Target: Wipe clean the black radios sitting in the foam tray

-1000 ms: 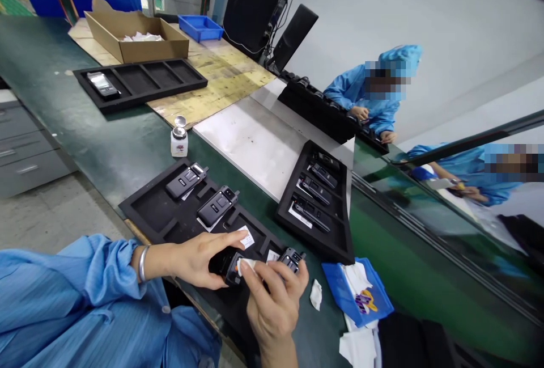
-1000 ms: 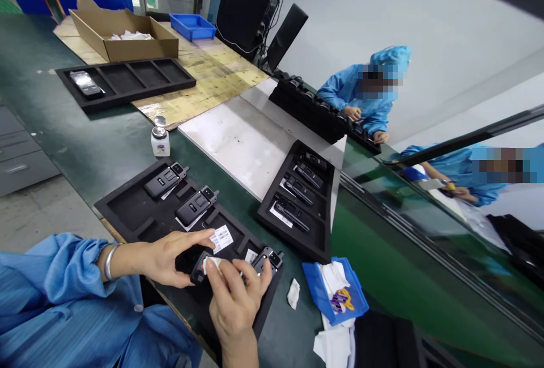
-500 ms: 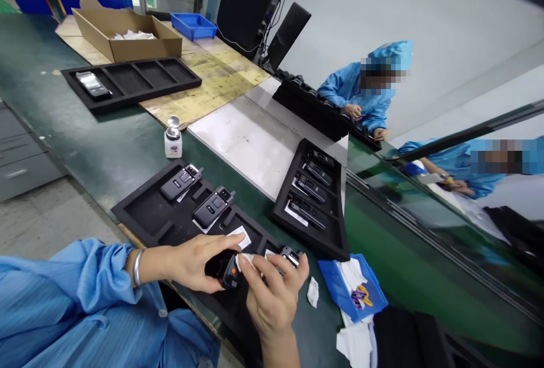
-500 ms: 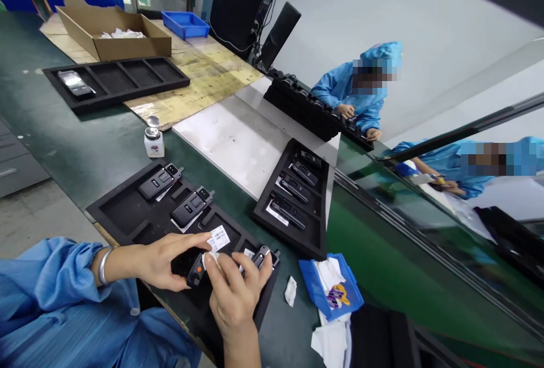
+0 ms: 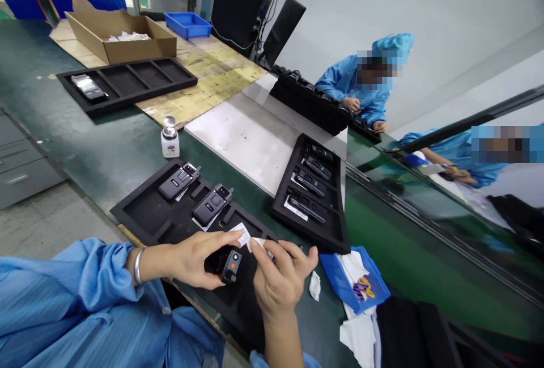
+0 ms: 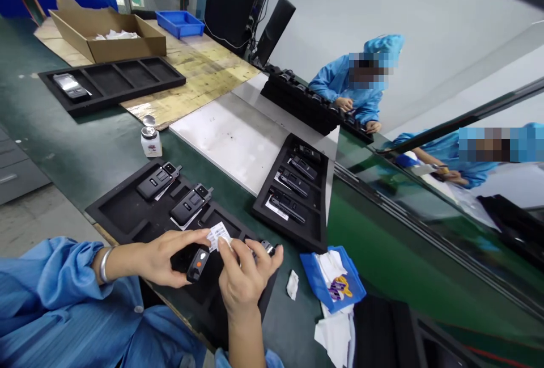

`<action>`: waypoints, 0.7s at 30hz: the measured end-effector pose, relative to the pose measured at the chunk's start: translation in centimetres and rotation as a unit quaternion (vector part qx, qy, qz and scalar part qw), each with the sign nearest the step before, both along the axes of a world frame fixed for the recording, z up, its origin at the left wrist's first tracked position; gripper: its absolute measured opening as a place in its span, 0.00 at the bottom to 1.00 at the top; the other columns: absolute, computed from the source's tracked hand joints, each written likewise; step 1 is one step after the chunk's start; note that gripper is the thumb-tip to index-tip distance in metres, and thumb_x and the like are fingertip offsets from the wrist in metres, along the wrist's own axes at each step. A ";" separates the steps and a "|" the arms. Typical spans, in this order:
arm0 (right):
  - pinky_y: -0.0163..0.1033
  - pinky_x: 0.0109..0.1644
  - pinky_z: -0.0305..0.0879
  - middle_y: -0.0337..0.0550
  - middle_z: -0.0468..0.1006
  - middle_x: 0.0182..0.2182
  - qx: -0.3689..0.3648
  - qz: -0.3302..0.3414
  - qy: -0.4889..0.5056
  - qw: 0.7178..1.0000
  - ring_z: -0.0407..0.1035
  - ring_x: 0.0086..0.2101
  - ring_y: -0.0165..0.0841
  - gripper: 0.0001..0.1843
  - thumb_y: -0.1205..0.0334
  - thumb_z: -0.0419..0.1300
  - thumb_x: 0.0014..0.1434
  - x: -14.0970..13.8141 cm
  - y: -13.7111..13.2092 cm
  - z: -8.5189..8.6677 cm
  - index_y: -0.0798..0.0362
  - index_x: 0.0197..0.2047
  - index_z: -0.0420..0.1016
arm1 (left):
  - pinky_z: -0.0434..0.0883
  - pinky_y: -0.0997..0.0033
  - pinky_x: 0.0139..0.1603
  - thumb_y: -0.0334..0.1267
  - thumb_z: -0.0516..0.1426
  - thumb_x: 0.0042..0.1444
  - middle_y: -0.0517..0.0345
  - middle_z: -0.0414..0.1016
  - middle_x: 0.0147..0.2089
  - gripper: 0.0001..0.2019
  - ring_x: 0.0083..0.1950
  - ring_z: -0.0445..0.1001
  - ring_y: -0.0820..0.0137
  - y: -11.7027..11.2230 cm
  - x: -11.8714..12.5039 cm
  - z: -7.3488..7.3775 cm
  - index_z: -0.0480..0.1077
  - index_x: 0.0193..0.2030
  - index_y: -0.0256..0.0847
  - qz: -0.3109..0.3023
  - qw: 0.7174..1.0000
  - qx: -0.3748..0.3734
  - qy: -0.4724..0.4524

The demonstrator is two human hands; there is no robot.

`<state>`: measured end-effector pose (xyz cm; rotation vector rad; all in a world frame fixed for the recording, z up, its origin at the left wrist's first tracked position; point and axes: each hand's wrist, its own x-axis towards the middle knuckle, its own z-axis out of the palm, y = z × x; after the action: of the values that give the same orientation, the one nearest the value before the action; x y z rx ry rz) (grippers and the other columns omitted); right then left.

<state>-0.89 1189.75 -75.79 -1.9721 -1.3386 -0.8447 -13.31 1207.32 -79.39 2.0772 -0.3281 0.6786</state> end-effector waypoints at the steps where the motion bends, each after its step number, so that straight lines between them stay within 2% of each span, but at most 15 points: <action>1: 0.66 0.65 0.43 0.36 0.77 0.34 0.007 -0.014 0.011 1.000 0.65 0.43 0.34 0.14 0.73 0.59 0.62 0.3 -0.2 -0.2 0.44 0.39 0.81 | 0.75 0.63 0.56 0.37 0.64 0.51 0.40 0.73 0.59 0.48 0.57 0.76 0.59 0.0 0.0 0.0 0.42 0.74 0.38 -0.002 1.000 -0.006 0.001; 8: 0.66 0.62 0.51 0.39 0.76 0.34 0.034 -0.050 0.056 0.997 0.67 0.41 0.34 0.13 0.74 0.62 0.60 -0.2 -2.6 -1.6 0.46 0.40 0.82 | 0.75 0.61 0.57 0.37 0.65 0.51 0.40 0.73 0.59 0.47 0.56 0.76 0.58 -0.1 -0.4 -0.2 0.44 0.74 0.38 -0.006 1.000 -0.004 0.014; 13: 0.63 0.61 0.56 0.39 0.76 0.34 0.050 -0.065 0.070 0.994 0.67 0.41 0.34 0.13 0.74 0.63 0.58 -0.9 -3.6 -2.2 0.46 0.40 0.82 | 0.74 0.60 0.58 0.36 0.64 0.52 0.39 0.72 0.60 0.47 0.58 0.75 0.57 -0.2 -0.5 -0.5 0.43 0.74 0.37 -0.015 1.000 0.004 -0.013; 17: 0.63 0.61 0.56 0.38 0.76 0.34 0.061 -0.059 0.085 0.993 0.67 0.42 0.34 0.13 0.74 0.63 0.59 -1.2 -3.5 -1.8 0.46 0.40 0.82 | 0.74 0.60 0.58 0.36 0.64 0.52 0.38 0.71 0.60 0.47 0.58 0.74 0.57 -0.3 -0.3 -0.6 0.43 0.74 0.36 -0.017 1.000 -0.003 -0.004; 21: 0.61 0.62 0.56 0.39 0.76 0.34 0.059 -0.027 0.098 0.993 0.66 0.43 0.34 0.13 0.75 0.61 0.59 -1.7 -2.2 -0.7 0.47 0.40 0.81 | 0.74 0.57 0.59 0.35 0.63 0.51 0.37 0.70 0.61 0.48 0.59 0.73 0.57 -0.5 -0.3 -0.7 0.42 0.74 0.36 -0.019 1.000 -0.001 0.003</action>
<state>-2.62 1187.58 -76.48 -1.9506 -1.1039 -0.7167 -13.58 1206.84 -80.06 2.0663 -0.3615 0.6491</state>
